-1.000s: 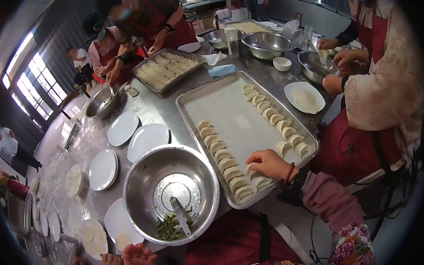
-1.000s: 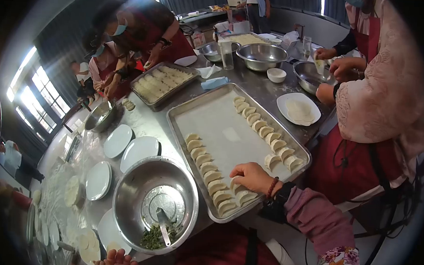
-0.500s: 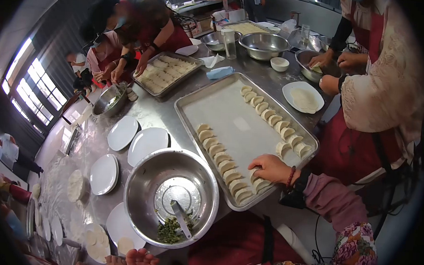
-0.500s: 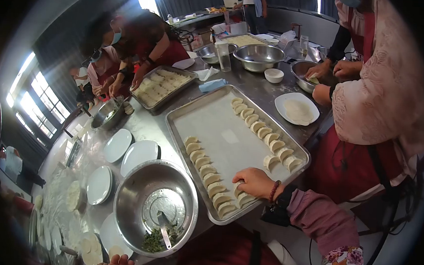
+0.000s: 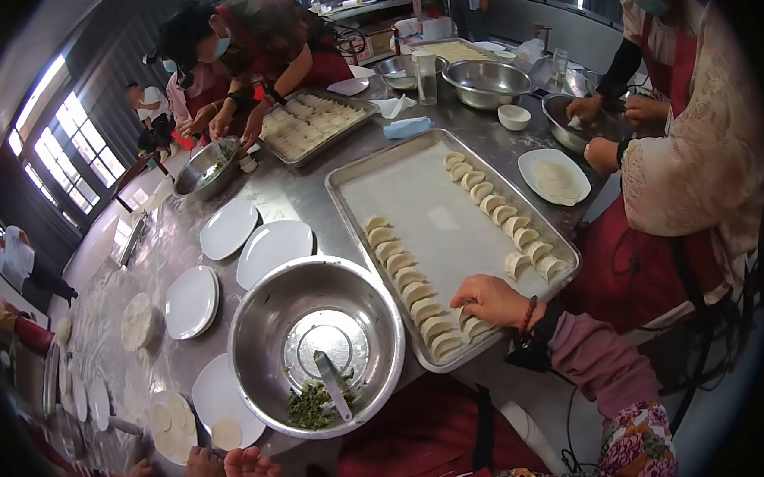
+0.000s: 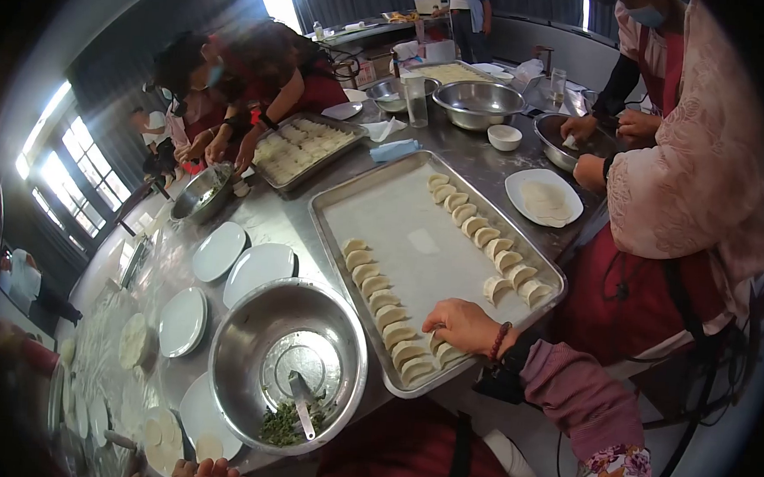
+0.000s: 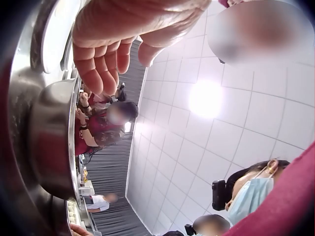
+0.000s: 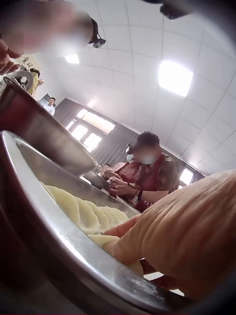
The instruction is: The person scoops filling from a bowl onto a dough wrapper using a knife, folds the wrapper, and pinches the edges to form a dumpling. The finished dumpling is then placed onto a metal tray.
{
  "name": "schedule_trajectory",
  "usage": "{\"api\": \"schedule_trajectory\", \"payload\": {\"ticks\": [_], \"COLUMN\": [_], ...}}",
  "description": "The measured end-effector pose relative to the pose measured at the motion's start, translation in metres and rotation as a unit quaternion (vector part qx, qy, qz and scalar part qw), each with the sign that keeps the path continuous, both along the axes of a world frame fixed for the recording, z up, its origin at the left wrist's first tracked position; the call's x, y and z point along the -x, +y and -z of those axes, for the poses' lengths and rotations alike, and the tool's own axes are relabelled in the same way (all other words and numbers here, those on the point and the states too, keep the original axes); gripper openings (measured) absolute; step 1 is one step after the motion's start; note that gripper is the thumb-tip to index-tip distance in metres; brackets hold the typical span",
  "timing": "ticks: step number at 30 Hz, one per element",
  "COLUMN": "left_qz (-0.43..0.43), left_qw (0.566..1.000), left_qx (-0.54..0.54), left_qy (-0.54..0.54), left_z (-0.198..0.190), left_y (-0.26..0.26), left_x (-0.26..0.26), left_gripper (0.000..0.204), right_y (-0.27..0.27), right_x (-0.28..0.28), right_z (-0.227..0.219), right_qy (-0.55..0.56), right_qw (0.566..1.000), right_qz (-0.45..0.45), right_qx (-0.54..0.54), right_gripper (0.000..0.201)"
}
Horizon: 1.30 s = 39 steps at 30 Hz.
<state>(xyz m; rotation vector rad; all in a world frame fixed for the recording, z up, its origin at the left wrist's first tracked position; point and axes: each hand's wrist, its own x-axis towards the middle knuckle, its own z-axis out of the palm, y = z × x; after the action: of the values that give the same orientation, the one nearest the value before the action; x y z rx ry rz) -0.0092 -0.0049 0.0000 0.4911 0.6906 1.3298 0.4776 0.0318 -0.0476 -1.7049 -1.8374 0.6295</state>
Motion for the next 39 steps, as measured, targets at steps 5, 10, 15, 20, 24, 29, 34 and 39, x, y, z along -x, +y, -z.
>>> {"api": "schedule_trajectory", "payload": {"ticks": [5, 10, 15, 20, 24, 29, 34, 39], "left_qz": [-0.037, -0.021, -0.109, -0.174, -0.171, -0.152, -0.081, -0.058], "left_qw": [0.996, 0.999, 0.988, 0.966, 0.869, 0.592, 0.437, 0.435], "left_qx": [0.005, -0.023, -0.029, -0.055, -0.069, -0.183, -0.147, -0.089], "left_qy": [0.077, 0.042, 0.102, 0.185, 0.459, 0.77, 0.884, 0.894], "left_z": [0.008, -0.006, 0.01, 0.01, 0.041, 0.046, 0.045, 0.057], "left_y": [-0.007, -0.002, -0.002, 0.026, 0.061, 0.095, 0.12, 0.134], "left_x": [0.007, -0.013, 0.017, 0.063, 0.088, 0.092, 0.104, 0.112], "left_gripper": [0.031, 0.032, 0.032, 0.023, 0.02, 0.022, 0.015, 0.008], "right_y": [0.0, 0.003, 0.006, 0.008, 0.008, 0.004, 0.007, 0.01], "right_x": [0.003, -0.002, -0.004, 0.014, 0.016, 0.011, 0.011, 0.006], "right_z": [0.004, 0.006, 0.016, 0.013, 0.006, 0.006, 0.008, 0.015], "right_qy": [-0.051, -0.09, -0.034, -0.07, -0.054, -0.044, -0.065, -0.022], "right_qw": [0.997, 0.993, 0.995, 0.986, 0.992, 0.996, 0.993, 0.996], "right_qz": [-0.028, -0.045, -0.035, -0.036, -0.018, -0.017, -0.02, 0.01], "right_qx": [-0.057, -0.057, -0.084, -0.148, -0.113, -0.076, -0.098, -0.081], "right_gripper": [0.018, 0.018, 0.015, 0.017, 0.019, 0.02, 0.019, 0.017]}}
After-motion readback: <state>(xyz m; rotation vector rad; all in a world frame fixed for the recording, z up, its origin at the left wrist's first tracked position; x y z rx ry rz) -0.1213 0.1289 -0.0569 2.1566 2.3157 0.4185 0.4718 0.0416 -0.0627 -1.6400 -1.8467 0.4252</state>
